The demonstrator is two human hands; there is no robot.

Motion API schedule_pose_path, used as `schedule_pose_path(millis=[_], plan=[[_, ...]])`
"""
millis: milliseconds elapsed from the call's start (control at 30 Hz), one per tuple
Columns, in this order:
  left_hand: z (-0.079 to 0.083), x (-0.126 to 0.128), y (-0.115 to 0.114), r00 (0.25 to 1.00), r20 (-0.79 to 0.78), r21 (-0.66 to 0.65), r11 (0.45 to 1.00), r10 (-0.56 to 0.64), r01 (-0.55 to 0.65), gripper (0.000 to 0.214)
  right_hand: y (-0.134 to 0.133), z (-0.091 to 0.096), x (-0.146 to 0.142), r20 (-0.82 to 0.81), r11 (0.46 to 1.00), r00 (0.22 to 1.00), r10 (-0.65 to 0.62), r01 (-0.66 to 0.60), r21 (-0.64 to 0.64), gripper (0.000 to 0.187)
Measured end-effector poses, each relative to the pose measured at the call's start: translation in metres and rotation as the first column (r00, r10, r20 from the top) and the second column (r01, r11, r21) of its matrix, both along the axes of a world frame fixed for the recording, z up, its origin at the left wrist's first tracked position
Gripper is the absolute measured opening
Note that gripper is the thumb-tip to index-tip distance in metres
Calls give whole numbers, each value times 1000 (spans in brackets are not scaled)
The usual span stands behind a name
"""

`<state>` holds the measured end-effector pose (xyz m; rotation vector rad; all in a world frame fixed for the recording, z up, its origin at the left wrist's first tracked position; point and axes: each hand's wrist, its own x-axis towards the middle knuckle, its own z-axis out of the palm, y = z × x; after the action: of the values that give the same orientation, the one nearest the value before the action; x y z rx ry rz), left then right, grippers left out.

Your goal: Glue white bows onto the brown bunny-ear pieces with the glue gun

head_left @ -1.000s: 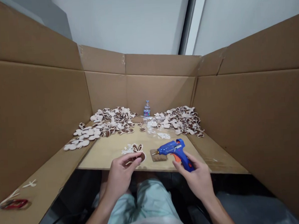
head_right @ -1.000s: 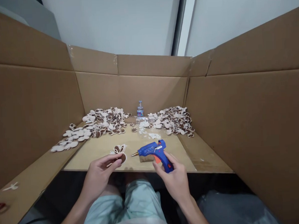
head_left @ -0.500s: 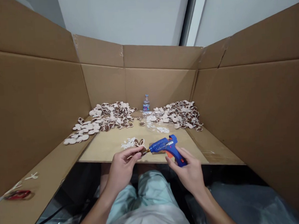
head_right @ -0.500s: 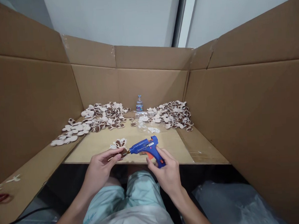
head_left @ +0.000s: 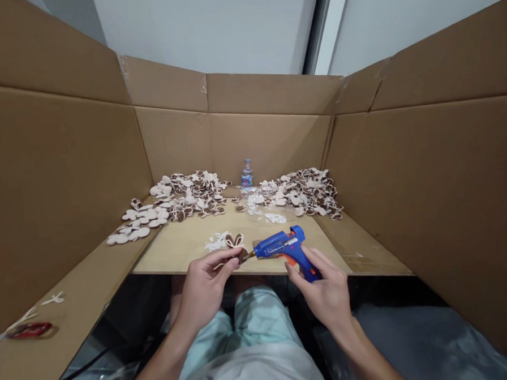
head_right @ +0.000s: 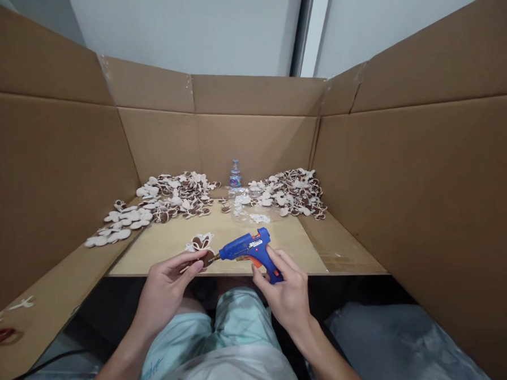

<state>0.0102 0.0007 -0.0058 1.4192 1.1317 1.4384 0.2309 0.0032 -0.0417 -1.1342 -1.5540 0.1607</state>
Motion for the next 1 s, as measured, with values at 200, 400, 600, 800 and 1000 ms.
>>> schedule_pose_path(millis=[200,400,600,800,1000], plan=[[2,0,-2,1000,-14,14,1000,13,-13,21,-3,1,1,-6,999,1000,1,-1,42,26],[5,1,-5,1000,-6,23,1000,14,-14,18,-4,3,1,6,998,1000,6,-7,55,22],[4,-1,-5,1000,-13,17,1000,23,-23,20,-5,6,0,-2,997,1000,-19,19,70,20],[3,-2,-5,1000,-11,28,999,19,-19,18,-7,9,-1,-15,992,999,-36,38,119,19],[-1,-1,-2,999,-28,38,999,27,-26,17,-5,13,2,-130,995,991,-30,18,-98,29]])
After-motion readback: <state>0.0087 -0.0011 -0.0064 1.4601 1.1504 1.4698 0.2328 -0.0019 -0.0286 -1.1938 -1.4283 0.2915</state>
